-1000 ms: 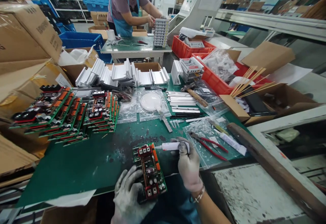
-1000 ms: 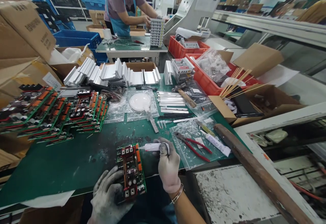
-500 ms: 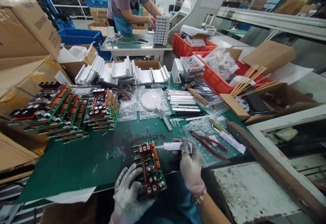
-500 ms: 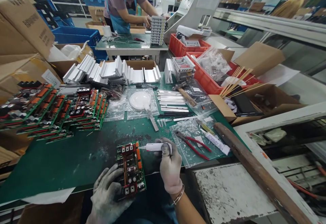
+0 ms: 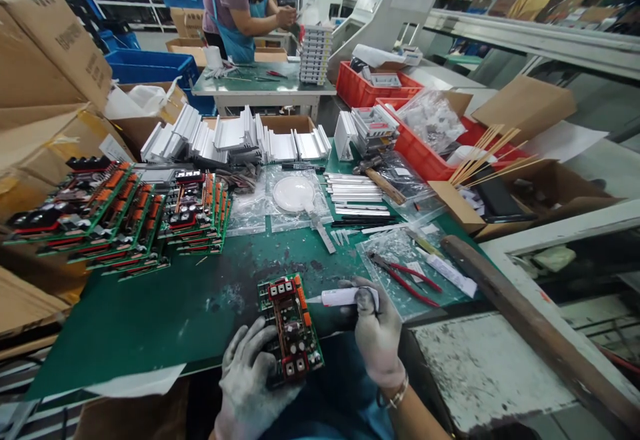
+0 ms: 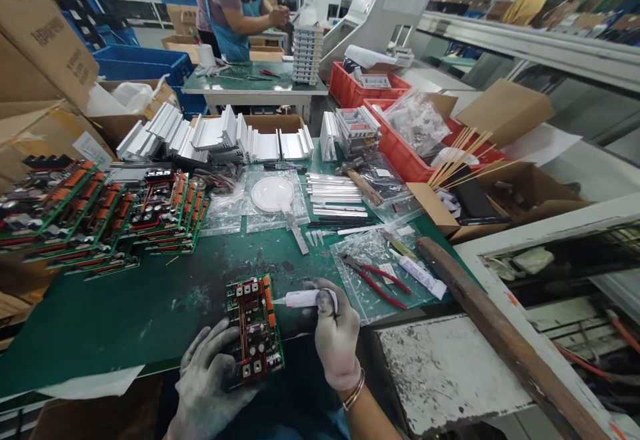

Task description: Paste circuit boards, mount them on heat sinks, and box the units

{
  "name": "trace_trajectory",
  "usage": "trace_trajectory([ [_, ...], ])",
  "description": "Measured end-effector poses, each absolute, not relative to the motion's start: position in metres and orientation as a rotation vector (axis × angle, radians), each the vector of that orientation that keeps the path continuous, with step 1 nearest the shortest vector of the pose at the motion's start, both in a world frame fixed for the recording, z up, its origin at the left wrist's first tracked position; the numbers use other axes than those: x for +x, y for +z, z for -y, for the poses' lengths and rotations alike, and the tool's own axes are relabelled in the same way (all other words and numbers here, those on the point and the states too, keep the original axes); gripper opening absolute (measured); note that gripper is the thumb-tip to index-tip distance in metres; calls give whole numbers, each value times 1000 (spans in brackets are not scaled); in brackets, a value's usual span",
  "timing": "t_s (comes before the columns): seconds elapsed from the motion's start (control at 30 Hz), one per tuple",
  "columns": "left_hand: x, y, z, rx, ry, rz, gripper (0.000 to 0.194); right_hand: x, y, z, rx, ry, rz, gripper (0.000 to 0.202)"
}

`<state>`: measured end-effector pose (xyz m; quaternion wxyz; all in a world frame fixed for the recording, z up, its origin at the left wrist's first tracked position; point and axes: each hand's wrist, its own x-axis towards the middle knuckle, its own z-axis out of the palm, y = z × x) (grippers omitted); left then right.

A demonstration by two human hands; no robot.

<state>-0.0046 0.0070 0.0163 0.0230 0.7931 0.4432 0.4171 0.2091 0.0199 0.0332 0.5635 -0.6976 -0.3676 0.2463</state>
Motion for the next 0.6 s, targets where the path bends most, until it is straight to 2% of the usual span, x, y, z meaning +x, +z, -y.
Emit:
trace_trajectory([
  [0.43,-6,13,-6,2469,1282,-1389,28,208,24,-5,-1478,675,819,30],
  [0.6,-6,13,-6,2486,1241,-1395,26,206,29,-5,-1503,587,822,28],
])
